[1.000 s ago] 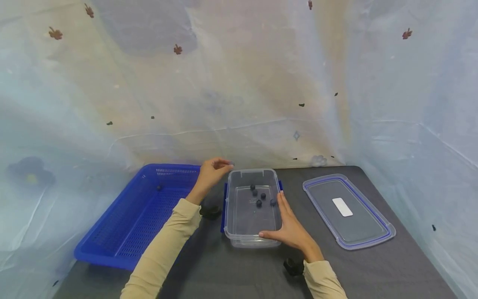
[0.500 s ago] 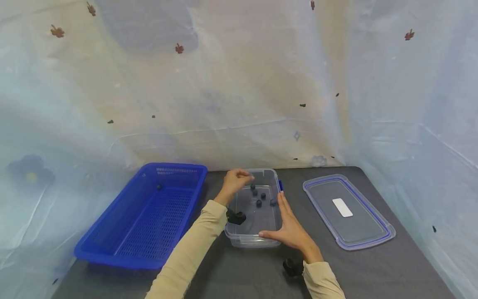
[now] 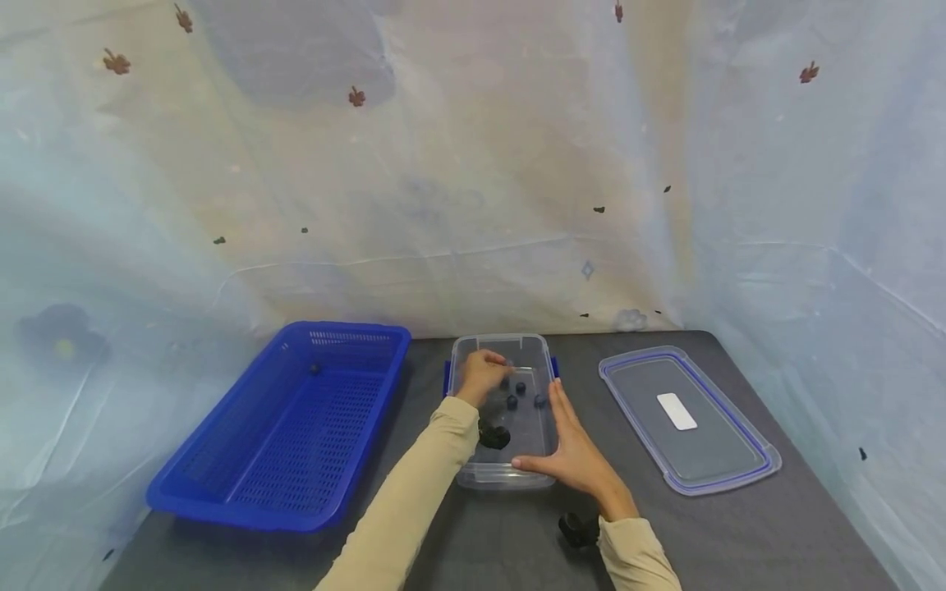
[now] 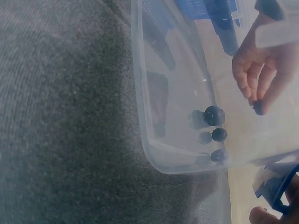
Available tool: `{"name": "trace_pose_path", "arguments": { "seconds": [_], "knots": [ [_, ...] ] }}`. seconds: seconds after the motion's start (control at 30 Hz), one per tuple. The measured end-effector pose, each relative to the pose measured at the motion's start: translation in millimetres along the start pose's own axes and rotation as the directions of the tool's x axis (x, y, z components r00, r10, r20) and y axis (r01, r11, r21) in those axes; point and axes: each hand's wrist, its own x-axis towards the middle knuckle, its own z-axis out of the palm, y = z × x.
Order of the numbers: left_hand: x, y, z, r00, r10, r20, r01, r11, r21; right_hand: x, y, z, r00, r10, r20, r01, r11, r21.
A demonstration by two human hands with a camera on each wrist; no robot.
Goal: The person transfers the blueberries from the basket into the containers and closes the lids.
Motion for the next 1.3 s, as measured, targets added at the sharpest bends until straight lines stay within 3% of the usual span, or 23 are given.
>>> {"name": "trace_pose_path", "arguments": {
  "seconds": [0.17, 0.4, 0.57, 0.73, 1.17, 1.3],
  "knots": [
    [1.7, -4.5, 1.9, 0.999, -0.026, -0.025, 0.027, 0.999, 0.043, 1, 0, 0.6, 1.000, 0.004, -0.001, -0.004, 1.000, -0.004],
    [-0.8, -16.8, 9.8, 0.996, -0.076, -0.046, 0.078, 0.997, 0.024, 0, 1, 0.0, 1.000, -0.002, -0.008, 0.002, 1.000, 0.004],
    [0.4, -25.9, 16.5, 0.996, -0.068, -0.052, 0.073, 0.993, 0.096, 1, 0, 0.1, 1.000, -0.012, -0.015, 0.013, 1.000, 0.010],
    [-0.2, -33.0, 21.2, 0.994, -0.060, -0.092, 0.068, 0.994, 0.085, 0, 0, 0.7, 1.000, -0.008, -0.012, 0.009, 1.000, 0.024],
    [-0.4, -30.7, 20.1, 0.991, -0.085, -0.102, 0.093, 0.992, 0.086, 0, 0, 0.5, 1.000, -0.001, -0.018, 0.002, 1.000, 0.015],
    [0.6, -28.9, 17.6, 0.991, -0.084, -0.101, 0.089, 0.995, 0.044, -1, 1, 0.8, 1.000, -0.006, -0.021, 0.007, 1.000, 0.015]
  ]
}}
